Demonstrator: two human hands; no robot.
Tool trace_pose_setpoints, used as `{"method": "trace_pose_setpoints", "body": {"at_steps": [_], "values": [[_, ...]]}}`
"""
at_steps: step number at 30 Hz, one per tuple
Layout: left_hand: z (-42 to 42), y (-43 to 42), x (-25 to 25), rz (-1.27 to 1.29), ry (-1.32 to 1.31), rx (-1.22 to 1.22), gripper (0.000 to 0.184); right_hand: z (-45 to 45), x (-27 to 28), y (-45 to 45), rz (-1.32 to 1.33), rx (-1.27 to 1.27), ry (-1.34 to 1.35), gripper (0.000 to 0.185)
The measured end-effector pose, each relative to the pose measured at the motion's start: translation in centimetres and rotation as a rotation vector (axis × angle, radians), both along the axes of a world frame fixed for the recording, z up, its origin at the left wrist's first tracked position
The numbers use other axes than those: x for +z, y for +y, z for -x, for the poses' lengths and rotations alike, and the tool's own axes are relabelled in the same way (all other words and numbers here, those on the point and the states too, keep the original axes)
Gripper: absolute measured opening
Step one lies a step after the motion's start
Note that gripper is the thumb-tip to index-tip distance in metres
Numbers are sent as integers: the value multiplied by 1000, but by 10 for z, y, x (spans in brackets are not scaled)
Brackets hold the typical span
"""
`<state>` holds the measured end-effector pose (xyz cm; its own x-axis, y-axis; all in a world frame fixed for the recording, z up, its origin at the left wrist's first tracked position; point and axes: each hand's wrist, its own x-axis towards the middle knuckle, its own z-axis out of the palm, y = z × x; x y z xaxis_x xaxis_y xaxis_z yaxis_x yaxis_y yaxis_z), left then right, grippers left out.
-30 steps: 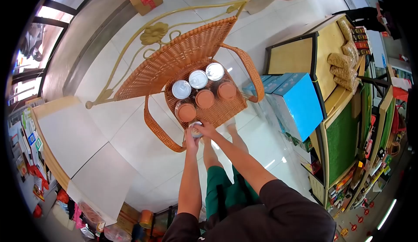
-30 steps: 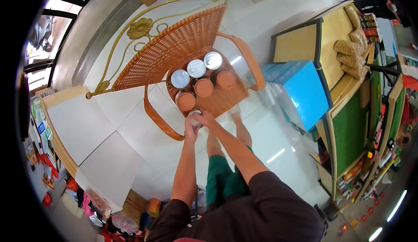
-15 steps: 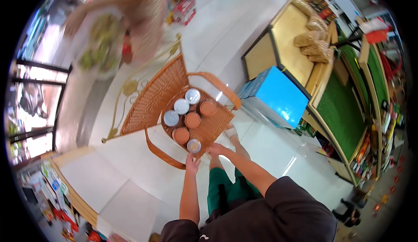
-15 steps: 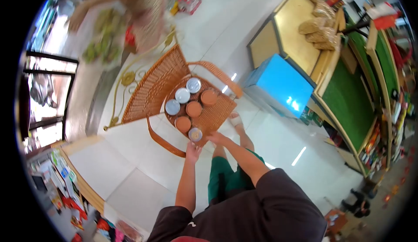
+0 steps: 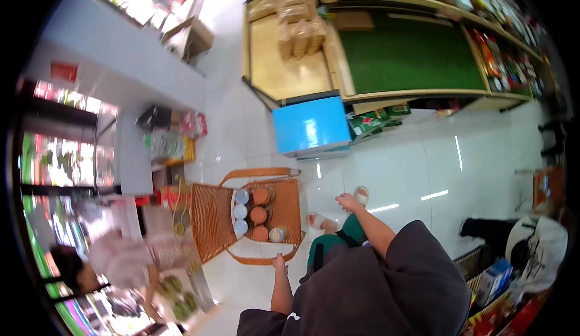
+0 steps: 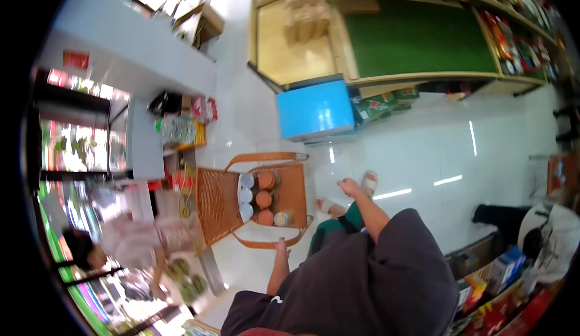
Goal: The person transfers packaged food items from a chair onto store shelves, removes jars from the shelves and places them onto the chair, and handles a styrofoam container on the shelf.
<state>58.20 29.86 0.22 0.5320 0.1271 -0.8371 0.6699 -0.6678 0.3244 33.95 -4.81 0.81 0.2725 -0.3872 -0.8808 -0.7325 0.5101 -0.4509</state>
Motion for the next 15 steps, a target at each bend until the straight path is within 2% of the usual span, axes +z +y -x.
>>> {"method": "trace_pose_setpoints", "body": {"at_steps": [1,3,4,5,7,8,9,10,11,13,15], "values": [[11,-25,27,-16,-45,-80,58,20,0,4,-38,-122,-36,59],[1,-38,-13,-167,-235,-405,54,58,-1,10,-71,-278,-80,58],[12,-60,-18,-317,-333,-484,55,79,-4,10,-101,-329,-102,56],[29,-99,15,-227,-388,-493,54,100,-8,6,-126,-377,-124,55],[38,-146,5,-96,-381,-643,55,143,-6,-10,-138,-435,-112,53],[58,-178,27,168,-294,-652,52,168,7,-21,-124,-593,-108,53],[69,-210,13,38,-383,-766,49,191,15,-27,-116,-749,-102,52],[75,-238,-2,-93,-475,-880,46,219,-5,-36,-40,-732,-139,53],[88,-269,7,20,-422,-1026,43,239,2,-46,-31,-759,-132,53],[120,-330,16,157,-235,-1019,40,278,26,-68,83,-1108,-152,52],[154,-378,30,239,-264,-1057,38,311,45,-80,122,-1207,-182,52]]}}
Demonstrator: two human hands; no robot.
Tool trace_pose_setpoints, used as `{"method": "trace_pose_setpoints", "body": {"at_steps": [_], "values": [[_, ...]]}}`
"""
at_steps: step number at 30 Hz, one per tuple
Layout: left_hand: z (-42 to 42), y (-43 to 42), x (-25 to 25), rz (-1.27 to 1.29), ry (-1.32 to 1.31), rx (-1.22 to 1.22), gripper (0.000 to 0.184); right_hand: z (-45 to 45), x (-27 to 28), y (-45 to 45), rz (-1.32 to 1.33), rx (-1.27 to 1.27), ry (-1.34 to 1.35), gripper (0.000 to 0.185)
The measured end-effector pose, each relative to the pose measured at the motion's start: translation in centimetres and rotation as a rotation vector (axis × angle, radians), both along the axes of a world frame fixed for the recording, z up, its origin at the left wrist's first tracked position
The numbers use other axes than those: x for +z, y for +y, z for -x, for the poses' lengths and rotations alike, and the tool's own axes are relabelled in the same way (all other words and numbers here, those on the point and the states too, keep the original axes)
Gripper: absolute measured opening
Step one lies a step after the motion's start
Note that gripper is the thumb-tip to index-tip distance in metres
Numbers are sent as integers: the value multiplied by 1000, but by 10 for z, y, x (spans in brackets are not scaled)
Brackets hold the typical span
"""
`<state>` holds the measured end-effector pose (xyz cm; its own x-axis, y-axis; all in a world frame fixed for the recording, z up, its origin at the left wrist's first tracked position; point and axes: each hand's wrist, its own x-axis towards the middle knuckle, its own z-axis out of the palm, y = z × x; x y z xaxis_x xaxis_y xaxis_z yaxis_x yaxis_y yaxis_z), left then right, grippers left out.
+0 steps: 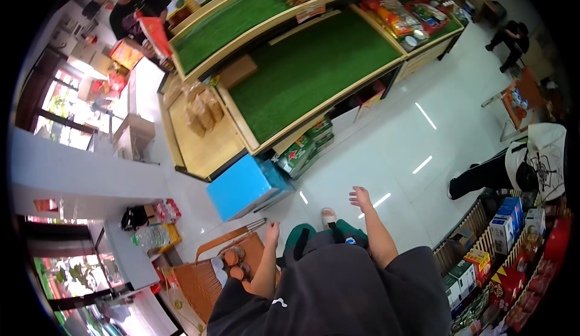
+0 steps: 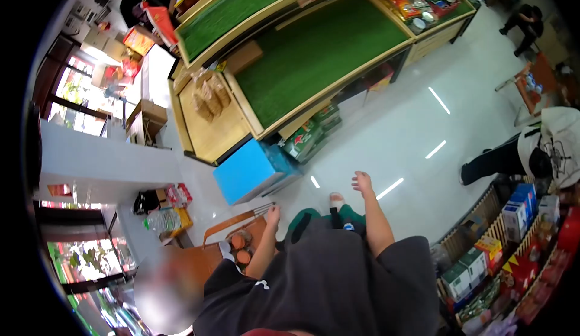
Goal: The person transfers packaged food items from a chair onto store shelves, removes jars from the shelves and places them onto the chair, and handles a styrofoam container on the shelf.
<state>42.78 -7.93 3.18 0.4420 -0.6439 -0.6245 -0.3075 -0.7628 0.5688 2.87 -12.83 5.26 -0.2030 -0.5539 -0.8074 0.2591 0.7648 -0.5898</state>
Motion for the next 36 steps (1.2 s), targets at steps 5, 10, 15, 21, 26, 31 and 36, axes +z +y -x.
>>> {"method": "trace_pose_setpoints", "body": {"at_steps": [5,10,15,21,26,31,36], "values": [[53,-86,9,258,-170,-379,37,51,12,-15,7,-179,26,54],[65,-143,-41,143,-16,-354,39,80,23,-44,-66,-147,8,54],[66,-183,-54,32,57,-290,39,106,23,-125,-111,-78,35,53],[108,-268,-13,-111,260,-67,36,106,48,-266,117,-85,-52,51],[185,-380,42,129,454,-149,37,80,99,-389,279,-14,-113,49],[268,-510,182,477,699,-358,38,73,178,-511,570,10,-6,46],[316,-623,312,894,526,-331,27,81,244,-642,912,11,92,43]]}}
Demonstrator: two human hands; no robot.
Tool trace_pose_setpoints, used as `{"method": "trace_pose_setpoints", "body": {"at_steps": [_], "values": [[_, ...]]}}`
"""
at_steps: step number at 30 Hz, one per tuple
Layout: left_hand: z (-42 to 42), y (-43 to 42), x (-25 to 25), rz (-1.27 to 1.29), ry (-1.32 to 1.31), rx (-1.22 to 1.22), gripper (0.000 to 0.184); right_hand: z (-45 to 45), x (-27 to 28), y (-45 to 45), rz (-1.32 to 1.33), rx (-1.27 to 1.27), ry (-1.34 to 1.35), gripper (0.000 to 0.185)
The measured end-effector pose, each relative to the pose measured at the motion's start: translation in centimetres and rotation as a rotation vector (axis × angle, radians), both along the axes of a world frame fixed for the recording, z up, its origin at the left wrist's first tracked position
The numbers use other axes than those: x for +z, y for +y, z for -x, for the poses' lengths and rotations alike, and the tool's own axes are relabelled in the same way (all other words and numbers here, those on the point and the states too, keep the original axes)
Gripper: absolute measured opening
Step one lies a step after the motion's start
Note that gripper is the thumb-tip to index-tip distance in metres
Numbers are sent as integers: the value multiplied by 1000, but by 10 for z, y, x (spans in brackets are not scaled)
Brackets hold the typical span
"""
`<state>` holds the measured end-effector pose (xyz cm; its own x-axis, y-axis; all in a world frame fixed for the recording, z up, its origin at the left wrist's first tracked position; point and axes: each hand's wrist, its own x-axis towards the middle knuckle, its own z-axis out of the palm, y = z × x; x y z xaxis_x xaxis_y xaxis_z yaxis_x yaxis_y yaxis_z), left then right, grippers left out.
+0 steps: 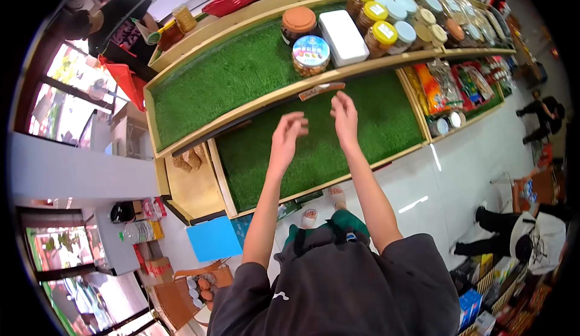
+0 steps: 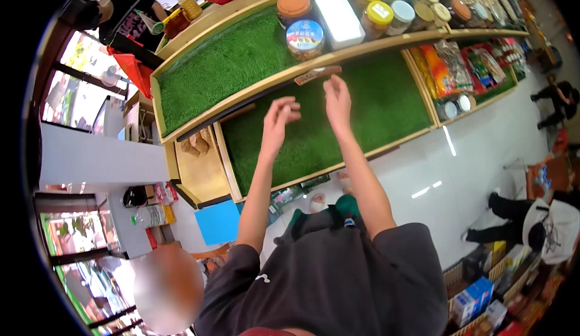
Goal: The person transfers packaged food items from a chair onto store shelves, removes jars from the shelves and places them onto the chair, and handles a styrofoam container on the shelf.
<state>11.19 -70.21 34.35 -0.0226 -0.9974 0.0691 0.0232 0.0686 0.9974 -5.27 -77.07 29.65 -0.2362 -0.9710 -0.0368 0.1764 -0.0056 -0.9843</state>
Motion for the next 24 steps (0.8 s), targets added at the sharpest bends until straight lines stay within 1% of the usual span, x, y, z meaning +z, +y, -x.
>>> {"method": "trace_pose_setpoints", "body": {"at_steps": [1,2,4,5,6,8,9,10,11,12,13,14,16,19,22,23,24], "values": [[6,-22,13,73,-28,44,27,-1,6,-19,126,-37,25,43],[11,-46,21,144,-60,79,28,-3,18,-32,121,-27,3,43],[24,-89,29,234,-97,215,29,-12,45,-57,223,-94,6,44],[26,-111,30,279,-178,258,34,-16,45,-70,197,-109,-8,46],[31,-129,31,279,-194,262,34,-19,48,-78,166,-106,-4,48],[39,-158,29,144,-173,393,43,-21,51,-90,30,-21,52,54],[38,-175,16,140,-179,398,52,-23,48,-97,23,-7,44,54],[34,-183,2,130,-186,413,52,-26,46,-101,38,13,107,58],[34,-186,0,33,-144,355,55,-28,46,-105,57,34,172,61],[35,-189,-2,-61,-98,296,58,-28,46,-107,54,50,171,61],[36,-191,-4,-56,-192,346,59,-28,46,-107,60,66,225,64],[40,-189,-1,-57,-195,353,59,-28,45,-106,69,78,277,66],[48,-184,6,-28,-297,379,53,-27,43,-104,99,115,287,68],[50,-184,9,-25,-301,411,49,-29,42,-99,163,78,331,68],[51,-181,7,-49,-319,455,48,-26,46,-94,147,98,298,68],[49,-182,6,-41,-350,482,48,-27,44,-94,126,85,316,68],[47,-184,4,25,-337,480,45,-28,42,-94,129,76,273,67]]}}
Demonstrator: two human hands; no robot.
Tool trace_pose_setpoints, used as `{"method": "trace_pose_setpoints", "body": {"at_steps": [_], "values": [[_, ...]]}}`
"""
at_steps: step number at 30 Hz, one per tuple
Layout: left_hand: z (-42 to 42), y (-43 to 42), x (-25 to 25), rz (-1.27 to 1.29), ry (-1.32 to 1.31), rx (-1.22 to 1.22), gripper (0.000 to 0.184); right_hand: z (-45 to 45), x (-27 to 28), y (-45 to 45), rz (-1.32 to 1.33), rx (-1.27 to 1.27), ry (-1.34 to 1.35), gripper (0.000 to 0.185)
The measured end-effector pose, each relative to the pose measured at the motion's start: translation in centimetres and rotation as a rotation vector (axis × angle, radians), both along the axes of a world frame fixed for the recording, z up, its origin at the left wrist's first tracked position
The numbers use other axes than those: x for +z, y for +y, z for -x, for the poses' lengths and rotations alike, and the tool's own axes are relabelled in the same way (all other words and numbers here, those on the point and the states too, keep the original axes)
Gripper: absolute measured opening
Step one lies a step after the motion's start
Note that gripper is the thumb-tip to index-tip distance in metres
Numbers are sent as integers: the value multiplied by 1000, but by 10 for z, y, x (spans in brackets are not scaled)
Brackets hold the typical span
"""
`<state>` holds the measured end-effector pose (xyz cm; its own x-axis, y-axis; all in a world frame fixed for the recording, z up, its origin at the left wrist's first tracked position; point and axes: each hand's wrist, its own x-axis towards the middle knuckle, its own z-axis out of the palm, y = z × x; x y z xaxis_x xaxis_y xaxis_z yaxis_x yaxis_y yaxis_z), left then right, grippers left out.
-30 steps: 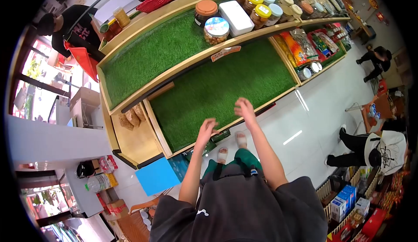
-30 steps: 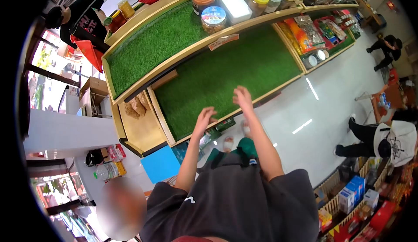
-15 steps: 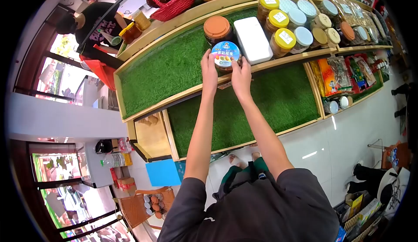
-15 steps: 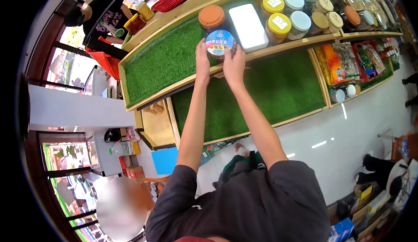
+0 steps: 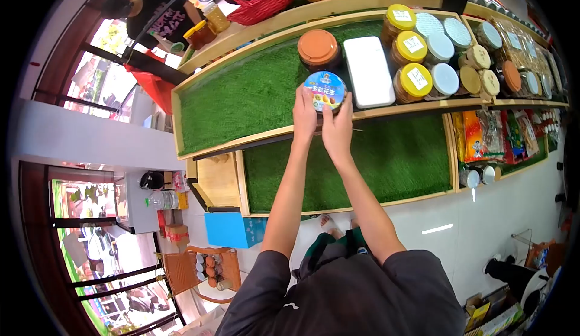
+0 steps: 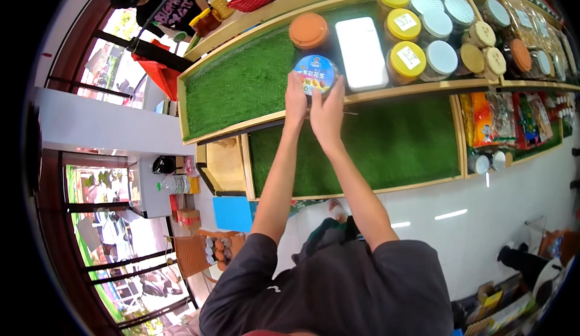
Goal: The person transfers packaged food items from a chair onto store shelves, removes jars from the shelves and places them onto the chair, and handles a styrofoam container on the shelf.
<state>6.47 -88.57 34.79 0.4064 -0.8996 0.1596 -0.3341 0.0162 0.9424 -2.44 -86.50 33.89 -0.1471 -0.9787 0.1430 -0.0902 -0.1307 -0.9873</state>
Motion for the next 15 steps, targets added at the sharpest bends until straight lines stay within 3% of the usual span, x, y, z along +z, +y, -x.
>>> {"method": "trace_pose_setpoints", "body": {"at_steps": [4,6,7,10,11,15], "values": [[-6,6,0,79,107,-82,40,3,-1,7,-7,35,-165,63],[-1,15,4,406,69,-68,44,7,9,14,11,186,-559,63],[-5,20,5,443,70,-97,56,9,14,19,76,238,-613,62],[0,45,25,626,-53,-40,64,11,27,27,167,326,-690,57],[-4,55,28,624,-82,-25,76,11,30,28,164,359,-681,56],[-7,101,37,647,-171,159,90,-10,37,44,95,481,-709,61]]}}
